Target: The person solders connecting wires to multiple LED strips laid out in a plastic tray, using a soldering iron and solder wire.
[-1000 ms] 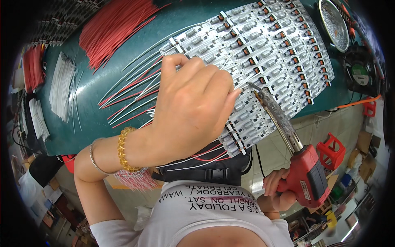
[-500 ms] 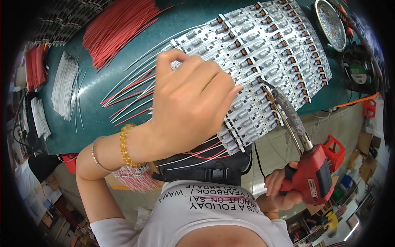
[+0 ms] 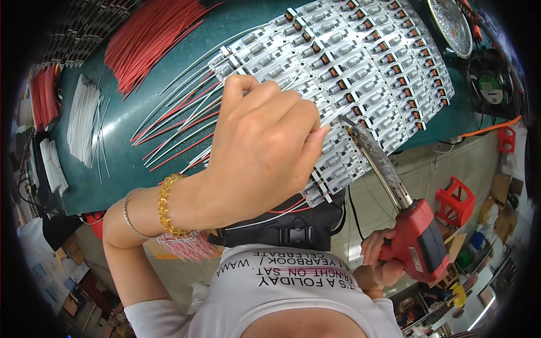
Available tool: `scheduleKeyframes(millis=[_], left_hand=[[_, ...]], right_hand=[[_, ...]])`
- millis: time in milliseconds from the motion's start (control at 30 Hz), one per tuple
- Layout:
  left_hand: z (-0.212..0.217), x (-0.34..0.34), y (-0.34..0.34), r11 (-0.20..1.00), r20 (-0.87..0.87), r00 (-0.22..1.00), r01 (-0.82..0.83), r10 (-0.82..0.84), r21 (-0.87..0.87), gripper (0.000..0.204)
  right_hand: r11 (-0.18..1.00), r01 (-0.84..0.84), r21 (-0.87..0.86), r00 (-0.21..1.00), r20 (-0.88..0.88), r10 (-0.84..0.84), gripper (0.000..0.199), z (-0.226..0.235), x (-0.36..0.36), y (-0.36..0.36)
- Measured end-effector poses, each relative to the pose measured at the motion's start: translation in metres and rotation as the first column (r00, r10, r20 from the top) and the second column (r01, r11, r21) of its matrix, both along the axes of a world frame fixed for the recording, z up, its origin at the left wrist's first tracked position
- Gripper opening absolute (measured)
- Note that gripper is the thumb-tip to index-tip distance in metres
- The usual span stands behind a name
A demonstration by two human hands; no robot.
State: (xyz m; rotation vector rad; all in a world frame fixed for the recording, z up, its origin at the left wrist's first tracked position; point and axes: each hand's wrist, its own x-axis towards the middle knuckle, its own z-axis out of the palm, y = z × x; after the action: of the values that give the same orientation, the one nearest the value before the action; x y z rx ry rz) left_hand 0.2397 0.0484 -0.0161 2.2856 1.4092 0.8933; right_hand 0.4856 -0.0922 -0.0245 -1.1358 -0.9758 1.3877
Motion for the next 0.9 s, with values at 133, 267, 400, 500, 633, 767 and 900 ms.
scheduleKeyframes(millis=[133,267,400,500,633,767,900], left_hand=[[0.0,0.0,-0.001,1.0,-0.013,1.0,-0.002,0.002,-0.007,0.015],[0.0,0.0,0.0,1.0,0.003,1.0,-0.002,0.002,0.003,0.015],[-0.001,0.001,0.0,1.0,0.011,1.0,-0.001,0.0,0.015,0.015],[-0.001,0.0,-0.001,1.0,0.005,1.0,-0.003,0.003,-0.006,0.015],[0.0,0.0,0.003,1.0,0.017,1.0,0.007,-0.007,0.024,0.014],[0.005,-0.004,0.003,0.993,0.134,0.991,0.014,-0.03,0.115,0.013],[0.006,0.002,-0.006,0.99,0.179,0.984,0.001,0.025,-0.14,0.013]], right_hand=[[0.998,-0.061,0.024,0.985,0.161,0.056,0.078,0.0,-0.005,0.0],[0.999,0.021,0.026,0.992,0.123,-0.024,0.081,0.006,-0.011,0.001],[0.998,0.07,0.008,0.989,0.131,-0.07,0.085,0.006,-0.012,0.001],[1.0,0.025,-0.003,0.986,0.166,-0.024,0.086,0.001,-0.005,0.004],[0.996,-0.075,0.057,0.991,0.114,0.069,0.087,-0.002,0.001,0.004],[1.0,0.002,-0.001,1.0,-0.017,-0.002,0.088,0.005,0.003,-0.002],[1.0,-0.016,0.006,0.999,0.044,0.016,0.088,0.008,0.007,-0.006]])
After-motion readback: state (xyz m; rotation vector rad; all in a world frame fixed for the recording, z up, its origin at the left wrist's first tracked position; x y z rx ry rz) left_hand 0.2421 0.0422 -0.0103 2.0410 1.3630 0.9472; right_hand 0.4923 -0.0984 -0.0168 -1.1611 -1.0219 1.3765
